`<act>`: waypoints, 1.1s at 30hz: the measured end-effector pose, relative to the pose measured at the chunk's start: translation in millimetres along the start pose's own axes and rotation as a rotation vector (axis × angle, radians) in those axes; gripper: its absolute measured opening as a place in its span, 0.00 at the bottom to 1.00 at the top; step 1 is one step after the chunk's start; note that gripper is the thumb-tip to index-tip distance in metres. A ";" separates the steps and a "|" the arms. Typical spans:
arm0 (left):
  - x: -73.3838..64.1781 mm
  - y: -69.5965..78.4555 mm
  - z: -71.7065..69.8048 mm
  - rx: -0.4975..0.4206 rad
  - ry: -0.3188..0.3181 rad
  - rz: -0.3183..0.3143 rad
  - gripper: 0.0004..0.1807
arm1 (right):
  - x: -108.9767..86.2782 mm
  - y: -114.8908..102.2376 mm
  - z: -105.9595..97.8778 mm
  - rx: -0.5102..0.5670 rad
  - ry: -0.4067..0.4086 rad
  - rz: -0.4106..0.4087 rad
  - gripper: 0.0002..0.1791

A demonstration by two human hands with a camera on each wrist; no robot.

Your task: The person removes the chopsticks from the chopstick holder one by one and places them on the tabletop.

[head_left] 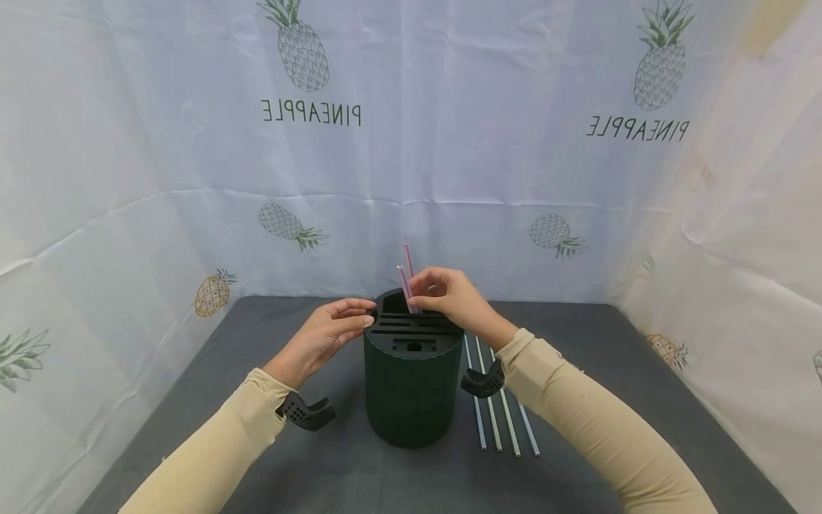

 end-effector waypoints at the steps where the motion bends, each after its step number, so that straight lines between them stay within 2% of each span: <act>1: 0.0 0.2 0.2 -0.001 0.002 0.000 0.23 | -0.1 -0.8 -0.2 0.000 -0.001 0.003 0.11; 6: -0.4 -0.2 0.4 0.008 0.003 -0.003 0.23 | -0.9 -6.1 -6.2 0.029 0.043 0.018 0.12; 10: -0.4 -0.2 0.2 -0.002 -0.006 0.001 0.23 | 0.4 -13.3 -20.4 0.134 0.124 -0.011 0.13; 15: -0.2 0.4 -0.4 -0.014 -0.012 0.008 0.23 | 0.9 -28.1 -49.5 0.348 0.264 -0.120 0.11; 20: -0.1 -0.3 -0.7 -0.008 -0.010 0.005 0.23 | -5.6 -40.8 -84.4 0.583 0.443 -0.241 0.14; 25: -0.1 -0.6 -0.9 -0.001 -0.009 0.001 0.23 | -17.9 -43.9 -117.9 0.729 0.594 -0.361 0.14; 29: 0.1 0.4 -0.8 -0.002 -0.006 0.001 0.23 | -28.6 -36.2 -141.5 0.819 0.687 -0.376 0.15; 33: 0.3 1.3 -1.0 0.003 -0.001 -0.006 0.24 | -40.0 -19.9 -160.7 0.871 0.725 -0.324 0.18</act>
Point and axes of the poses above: each hand's wrist, its own x-axis towards the middle knuckle, its own z-axis out of the palm, y = z × x, the point moved 4 cm from there along x, towards the middle knuckle, and after that the axes turned 12 degrees about -x, right-handed, at the moved point
